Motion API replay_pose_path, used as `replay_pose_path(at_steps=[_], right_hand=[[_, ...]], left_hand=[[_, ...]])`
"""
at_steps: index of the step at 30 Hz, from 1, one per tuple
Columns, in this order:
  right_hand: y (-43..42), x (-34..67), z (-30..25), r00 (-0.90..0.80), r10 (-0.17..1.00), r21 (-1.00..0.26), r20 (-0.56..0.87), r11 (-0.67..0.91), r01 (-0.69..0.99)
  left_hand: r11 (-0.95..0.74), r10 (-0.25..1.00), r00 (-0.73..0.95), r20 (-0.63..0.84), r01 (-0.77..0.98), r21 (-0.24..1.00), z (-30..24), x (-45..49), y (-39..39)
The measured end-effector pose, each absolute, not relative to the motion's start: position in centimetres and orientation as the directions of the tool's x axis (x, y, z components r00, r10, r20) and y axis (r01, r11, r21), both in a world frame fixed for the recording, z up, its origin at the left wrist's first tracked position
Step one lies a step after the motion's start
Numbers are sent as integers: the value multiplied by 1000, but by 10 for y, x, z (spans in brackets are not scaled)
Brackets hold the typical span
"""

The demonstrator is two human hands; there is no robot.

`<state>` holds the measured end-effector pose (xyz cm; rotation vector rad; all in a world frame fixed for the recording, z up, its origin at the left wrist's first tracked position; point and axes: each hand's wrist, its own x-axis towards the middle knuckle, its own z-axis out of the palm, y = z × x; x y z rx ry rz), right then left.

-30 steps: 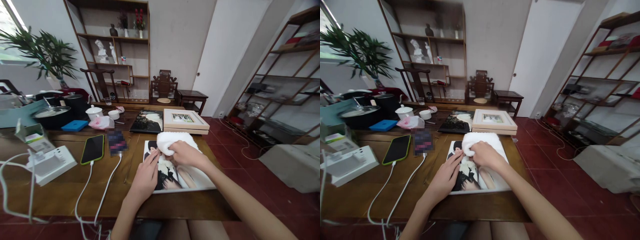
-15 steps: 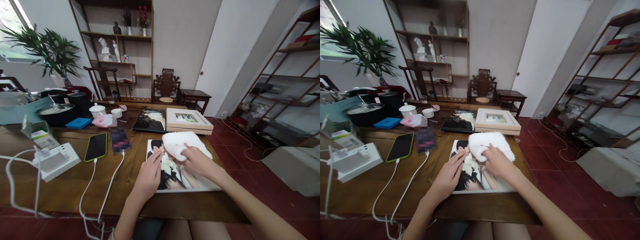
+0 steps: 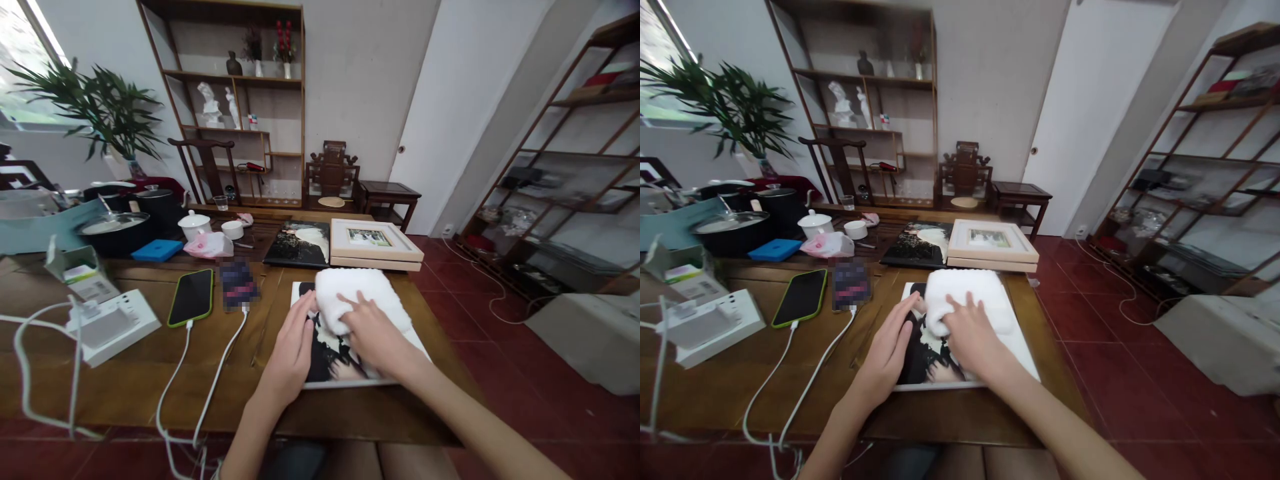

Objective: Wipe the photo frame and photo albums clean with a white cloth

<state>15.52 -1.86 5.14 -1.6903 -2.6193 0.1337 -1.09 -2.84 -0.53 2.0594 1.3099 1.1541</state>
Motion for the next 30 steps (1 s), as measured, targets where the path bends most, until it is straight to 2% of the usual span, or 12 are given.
replay_pose_path(at_steps=[5,10,13,17,20,26,30], right_hand=[[-60,131,33,-539,842,-117,-29,533,838],[-110,163,0,-633,774,-142,33,630,763],[-120,191,2,-581,814,-145,0,575,805],[-98,212,27,-366,929,-80,-60,361,929],[-62,216,42,-265,962,-44,-73,262,964],[2,218,48,-282,959,-10,-19,282,959],[5,214,46,-274,962,-10,-1,274,962]], left_hand=[[-375,918,72,391,483,791,-3,-14,-31],[-404,910,138,390,499,766,-1,-14,-33],[-432,901,232,367,552,713,-2,-12,-32],[-455,891,329,314,631,628,-6,-11,-29],[-476,880,362,309,659,583,-9,-12,-27],[-436,900,352,259,703,561,-9,-13,-27],[-428,904,343,256,709,561,-9,-11,-26]])
